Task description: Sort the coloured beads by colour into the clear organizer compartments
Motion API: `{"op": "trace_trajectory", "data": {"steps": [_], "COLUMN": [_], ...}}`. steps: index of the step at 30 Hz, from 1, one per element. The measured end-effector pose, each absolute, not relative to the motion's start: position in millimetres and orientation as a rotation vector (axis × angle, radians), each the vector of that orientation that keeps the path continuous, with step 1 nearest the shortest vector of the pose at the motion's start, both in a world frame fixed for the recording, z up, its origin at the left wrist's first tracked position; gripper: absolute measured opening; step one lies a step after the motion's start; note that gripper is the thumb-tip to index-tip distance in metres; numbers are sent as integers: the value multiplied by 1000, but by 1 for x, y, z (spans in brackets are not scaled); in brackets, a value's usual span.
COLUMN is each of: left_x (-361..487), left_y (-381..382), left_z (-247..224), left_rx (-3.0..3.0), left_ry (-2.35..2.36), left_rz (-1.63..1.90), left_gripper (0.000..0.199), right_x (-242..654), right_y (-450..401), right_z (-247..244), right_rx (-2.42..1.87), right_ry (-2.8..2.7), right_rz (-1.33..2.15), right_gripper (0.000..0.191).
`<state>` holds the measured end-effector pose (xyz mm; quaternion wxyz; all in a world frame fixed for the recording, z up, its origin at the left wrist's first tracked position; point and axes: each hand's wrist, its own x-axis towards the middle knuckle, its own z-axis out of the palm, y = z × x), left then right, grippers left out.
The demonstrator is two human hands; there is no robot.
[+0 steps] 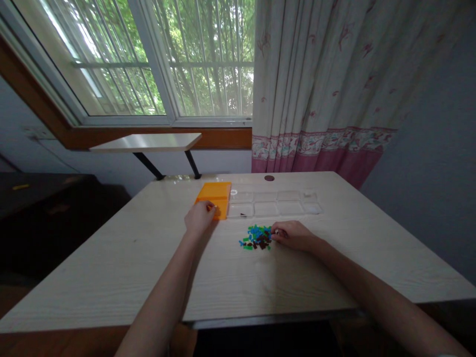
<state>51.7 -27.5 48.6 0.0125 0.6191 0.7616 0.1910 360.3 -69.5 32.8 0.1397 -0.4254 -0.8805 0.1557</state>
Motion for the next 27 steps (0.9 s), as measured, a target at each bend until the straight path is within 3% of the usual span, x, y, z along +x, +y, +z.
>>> {"op": "trace_trajectory", "data": {"steps": [9, 15, 19, 27], "left_x": [41, 48, 76, 142], "left_y": [-20, -23, -35, -74], "left_z": [42, 48, 50, 42], "left_rx": [1910, 2032, 2241, 2595], "left_ry": [2349, 2328, 1920, 1119], "left_rz": [462, 775, 1015, 695], "left_gripper": [25, 28, 27, 19], "right_x": [360, 358, 355, 352], "right_y": [-69, -69, -70, -71], "right_z": [30, 30, 30, 28], "right_rx": [-1212, -1260, -1326, -1344], "right_ry": [-2541, -2520, -2482, -2461], "right_rz": [427, 434, 472, 470], "right_gripper": [17, 18, 20, 17]}}
